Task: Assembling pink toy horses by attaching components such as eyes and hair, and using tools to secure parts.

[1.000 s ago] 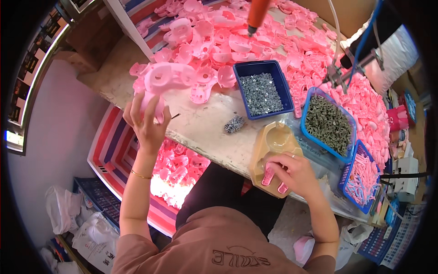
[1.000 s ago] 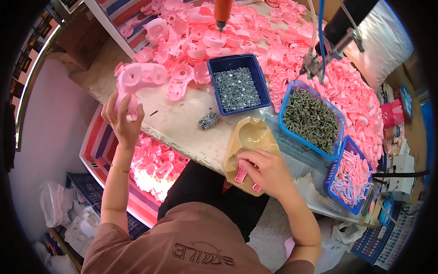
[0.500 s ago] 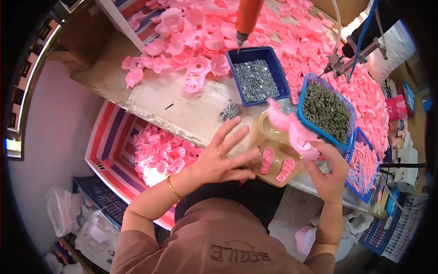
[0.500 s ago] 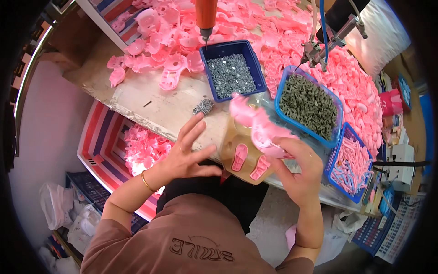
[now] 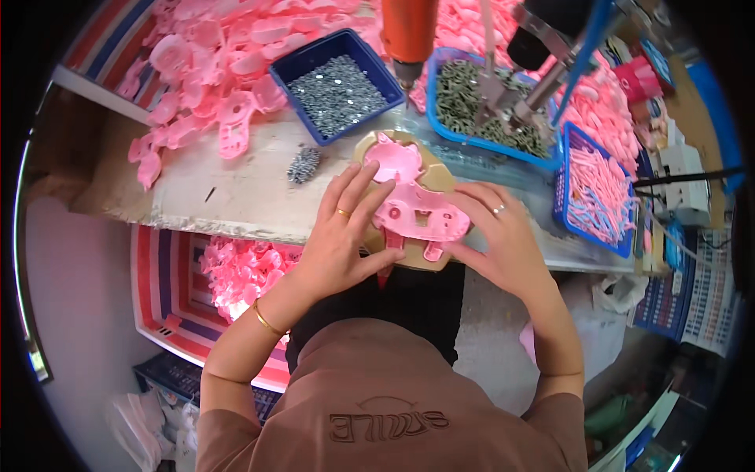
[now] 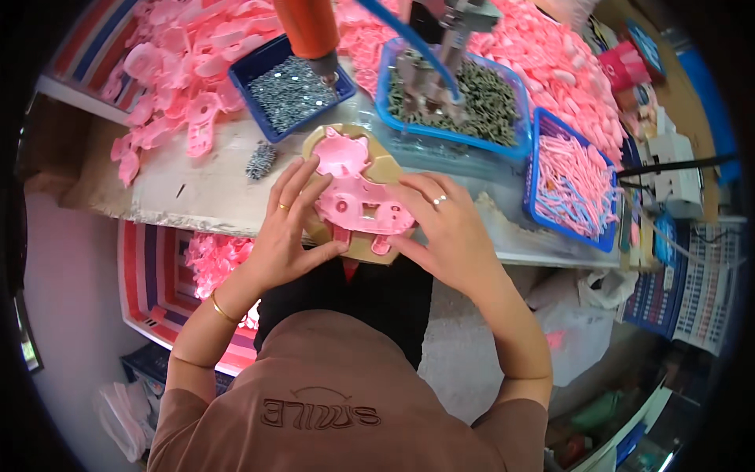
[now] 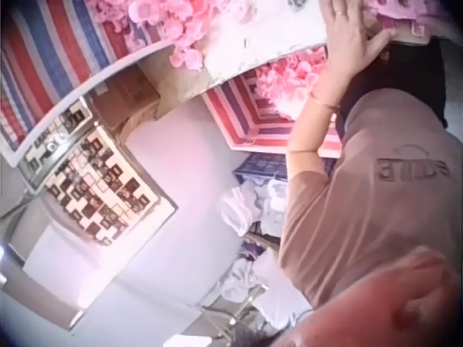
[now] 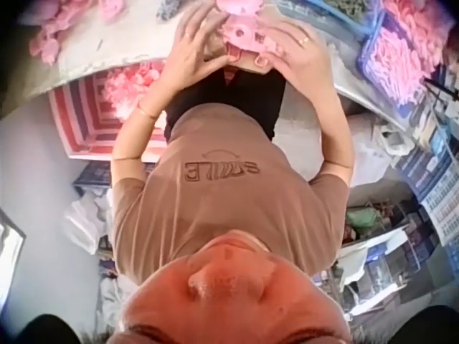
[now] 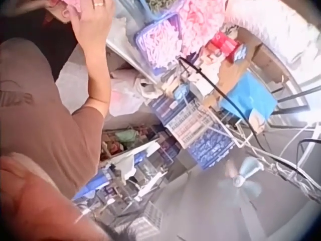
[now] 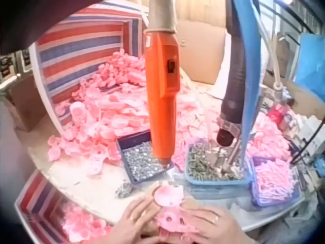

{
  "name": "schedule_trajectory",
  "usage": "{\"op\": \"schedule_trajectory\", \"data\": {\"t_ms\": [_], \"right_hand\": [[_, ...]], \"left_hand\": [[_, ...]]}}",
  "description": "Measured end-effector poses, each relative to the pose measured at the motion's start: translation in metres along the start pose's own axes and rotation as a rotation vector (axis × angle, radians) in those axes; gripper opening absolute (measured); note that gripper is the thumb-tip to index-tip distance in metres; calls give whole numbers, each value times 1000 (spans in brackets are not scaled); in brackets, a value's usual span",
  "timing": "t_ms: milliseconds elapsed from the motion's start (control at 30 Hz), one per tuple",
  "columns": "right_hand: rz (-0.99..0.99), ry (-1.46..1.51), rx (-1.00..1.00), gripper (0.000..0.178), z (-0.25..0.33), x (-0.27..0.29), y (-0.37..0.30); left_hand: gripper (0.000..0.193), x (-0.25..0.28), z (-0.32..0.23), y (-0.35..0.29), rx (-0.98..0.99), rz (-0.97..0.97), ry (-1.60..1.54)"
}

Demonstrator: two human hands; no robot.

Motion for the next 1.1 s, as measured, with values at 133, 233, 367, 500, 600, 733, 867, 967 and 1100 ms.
{"op": "schedule_trajectory", "data": {"t_ms": [133, 233, 367, 500, 600, 733, 867, 967, 1100], "right_hand": [[-4, 121, -19, 51, -14, -11, -9], [-19, 80, -8, 52, -12, -10, -9], [-29, -31, 7, 53, -9, -15, -14], [-64, -17, -5, 51, -10, -16, -15], [-92, -59, 11, 45, -9, -21, -18], [-145, -94, 48, 37, -16, -26, -21], [-99, -42, 60, 31, -16, -15, -18], [-195, 156, -47, 21, -46, 8, -2], [-402, -181, -165, 16, -116, 37, 44]], "left_hand": [[85, -6, -10, 14, -17, 50, 90], [79, -5, -20, 26, -40, 71, 137], [72, -11, -21, 31, -77, 104, 131], [69, -11, -25, 36, -75, 108, 147], [69, -12, -26, 38, -69, 102, 139], [71, -17, -26, 39, -85, 114, 184], [69, -18, -27, 38, -97, 139, 280], [69, -17, -25, 36, -78, 150, 289], [70, -18, -28, 37, -76, 143, 309]]}}
Point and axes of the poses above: each hand's wrist, its own y-axis towards the middle knuckle, its own x-axis out of the back of the hand, z = x × y, the point moved 2 cm from there along y, towards the middle knuckle, and after that the axes turned 4 degrees about y, right-handed, at the moved point
